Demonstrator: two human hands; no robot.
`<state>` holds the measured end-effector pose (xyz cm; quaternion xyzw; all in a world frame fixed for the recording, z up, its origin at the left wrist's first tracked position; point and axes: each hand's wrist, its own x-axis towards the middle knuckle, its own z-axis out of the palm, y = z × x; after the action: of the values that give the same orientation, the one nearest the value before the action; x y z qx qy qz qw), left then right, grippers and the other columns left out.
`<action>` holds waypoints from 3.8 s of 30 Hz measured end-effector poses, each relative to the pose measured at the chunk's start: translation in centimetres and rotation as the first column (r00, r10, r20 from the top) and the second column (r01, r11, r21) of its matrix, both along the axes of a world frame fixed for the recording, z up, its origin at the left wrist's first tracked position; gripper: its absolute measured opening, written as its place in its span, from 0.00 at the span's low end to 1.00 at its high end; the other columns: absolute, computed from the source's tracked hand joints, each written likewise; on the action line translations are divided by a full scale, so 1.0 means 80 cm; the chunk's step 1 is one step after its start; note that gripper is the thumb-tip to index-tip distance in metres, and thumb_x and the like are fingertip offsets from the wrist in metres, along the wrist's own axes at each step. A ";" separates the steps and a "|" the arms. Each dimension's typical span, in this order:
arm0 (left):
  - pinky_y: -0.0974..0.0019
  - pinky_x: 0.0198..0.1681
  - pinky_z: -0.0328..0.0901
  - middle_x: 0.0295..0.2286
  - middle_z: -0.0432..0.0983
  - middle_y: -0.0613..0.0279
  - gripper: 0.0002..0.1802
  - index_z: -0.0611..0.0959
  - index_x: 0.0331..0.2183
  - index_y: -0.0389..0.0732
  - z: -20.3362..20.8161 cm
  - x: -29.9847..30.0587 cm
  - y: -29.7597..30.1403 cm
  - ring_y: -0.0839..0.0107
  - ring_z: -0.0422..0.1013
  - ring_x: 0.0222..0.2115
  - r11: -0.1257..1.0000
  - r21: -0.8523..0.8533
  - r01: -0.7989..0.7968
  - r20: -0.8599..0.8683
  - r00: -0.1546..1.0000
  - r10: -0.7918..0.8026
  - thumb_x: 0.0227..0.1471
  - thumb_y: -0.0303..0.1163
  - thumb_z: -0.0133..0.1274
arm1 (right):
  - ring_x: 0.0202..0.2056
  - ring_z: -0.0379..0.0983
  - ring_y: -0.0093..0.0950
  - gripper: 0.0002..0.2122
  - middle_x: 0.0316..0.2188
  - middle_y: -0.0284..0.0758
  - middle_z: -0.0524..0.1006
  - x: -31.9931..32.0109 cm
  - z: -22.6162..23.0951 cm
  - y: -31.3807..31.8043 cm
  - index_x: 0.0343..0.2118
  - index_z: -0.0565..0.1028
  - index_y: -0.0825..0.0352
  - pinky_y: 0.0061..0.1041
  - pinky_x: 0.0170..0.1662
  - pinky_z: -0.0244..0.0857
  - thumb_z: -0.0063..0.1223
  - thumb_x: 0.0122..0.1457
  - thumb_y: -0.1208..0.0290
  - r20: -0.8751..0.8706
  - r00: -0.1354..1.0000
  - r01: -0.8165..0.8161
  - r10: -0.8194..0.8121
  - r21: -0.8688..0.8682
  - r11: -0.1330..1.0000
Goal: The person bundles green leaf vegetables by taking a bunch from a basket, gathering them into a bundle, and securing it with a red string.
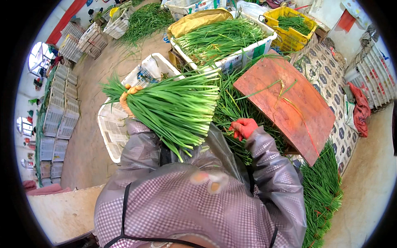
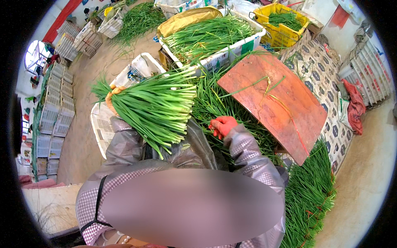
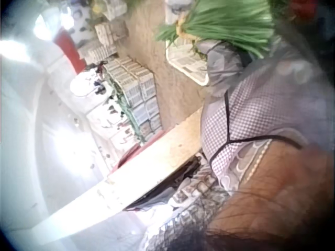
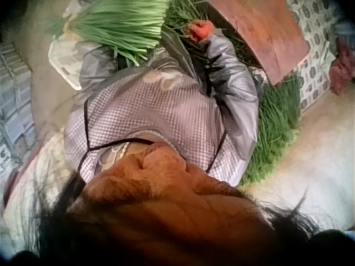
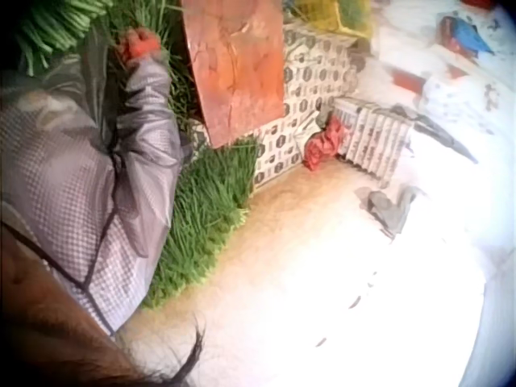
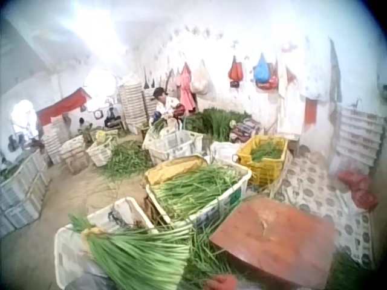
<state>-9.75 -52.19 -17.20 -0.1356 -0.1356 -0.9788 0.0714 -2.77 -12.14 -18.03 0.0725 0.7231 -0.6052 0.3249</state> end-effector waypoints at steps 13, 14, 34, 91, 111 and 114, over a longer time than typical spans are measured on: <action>0.65 0.52 0.62 0.27 0.71 0.65 0.15 0.74 0.41 0.36 0.015 0.007 0.002 0.73 0.69 0.33 0.999 -0.018 0.029 -0.194 0.980 -0.032 0.51 0.30 0.51 | 0.13 0.64 0.20 0.13 0.18 0.33 0.75 -0.001 0.009 -0.009 0.37 0.78 0.68 0.21 0.17 0.59 0.54 0.58 0.62 -0.119 0.989 0.061 -0.091 -0.236 0.970; 0.65 0.52 0.62 0.27 0.71 0.66 0.15 0.74 0.41 0.37 0.015 0.009 0.003 0.73 0.69 0.33 1.000 0.006 0.025 -0.159 0.987 -0.024 0.51 0.29 0.51 | 0.13 0.64 0.20 0.13 0.19 0.33 0.75 -0.002 0.011 -0.016 0.37 0.78 0.68 0.21 0.16 0.59 0.55 0.58 0.62 -0.159 0.982 0.043 -0.099 -0.321 0.946; 0.67 0.51 0.63 0.24 0.64 0.73 0.17 0.72 0.41 0.39 0.004 0.027 0.000 0.76 0.66 0.31 0.976 0.210 0.050 -0.093 0.995 -0.031 0.47 0.26 0.53 | 0.50 0.71 0.31 0.29 0.49 0.39 0.74 0.010 -0.089 0.099 0.58 0.65 0.63 0.30 0.48 0.68 0.58 0.53 0.60 -0.241 0.927 -0.126 0.288 0.524 0.843; 0.66 0.55 0.62 0.24 0.64 0.70 0.17 0.72 0.42 0.37 0.004 0.012 0.026 0.74 0.68 0.33 0.960 0.197 0.198 -0.138 0.975 -0.173 0.47 0.26 0.51 | 0.36 0.76 0.31 0.22 0.38 0.36 0.77 -0.021 -0.031 0.016 0.51 0.71 0.62 0.29 0.40 0.69 0.59 0.54 0.62 -0.565 0.760 -0.216 0.322 0.248 0.944; 0.61 0.49 0.64 0.27 0.72 0.64 0.18 0.72 0.43 0.38 0.087 -0.029 0.047 0.69 0.69 0.31 0.987 -0.162 -0.017 0.020 1.000 0.021 0.48 0.29 0.50 | 0.59 0.60 0.37 0.32 0.58 0.44 0.64 -0.010 -0.065 0.177 0.60 0.59 0.63 0.32 0.59 0.57 0.59 0.51 0.68 -0.216 0.921 -0.086 0.325 0.700 0.709; 0.60 0.45 0.68 0.26 0.75 0.59 0.21 0.72 0.45 0.35 0.129 -0.041 0.108 0.66 0.72 0.29 0.945 -0.326 -0.032 -0.045 0.999 0.018 0.49 0.31 0.51 | 0.62 0.55 0.39 0.42 0.59 0.50 0.61 -0.025 0.022 0.101 0.64 0.50 0.67 0.34 0.62 0.52 0.61 0.51 0.58 -0.722 0.684 -0.026 0.102 0.116 0.993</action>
<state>-13.06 -43.57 -6.91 -0.1639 -0.2962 -0.9389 0.0631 -4.79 -4.08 -16.26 -0.1829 0.8229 -0.5371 0.0293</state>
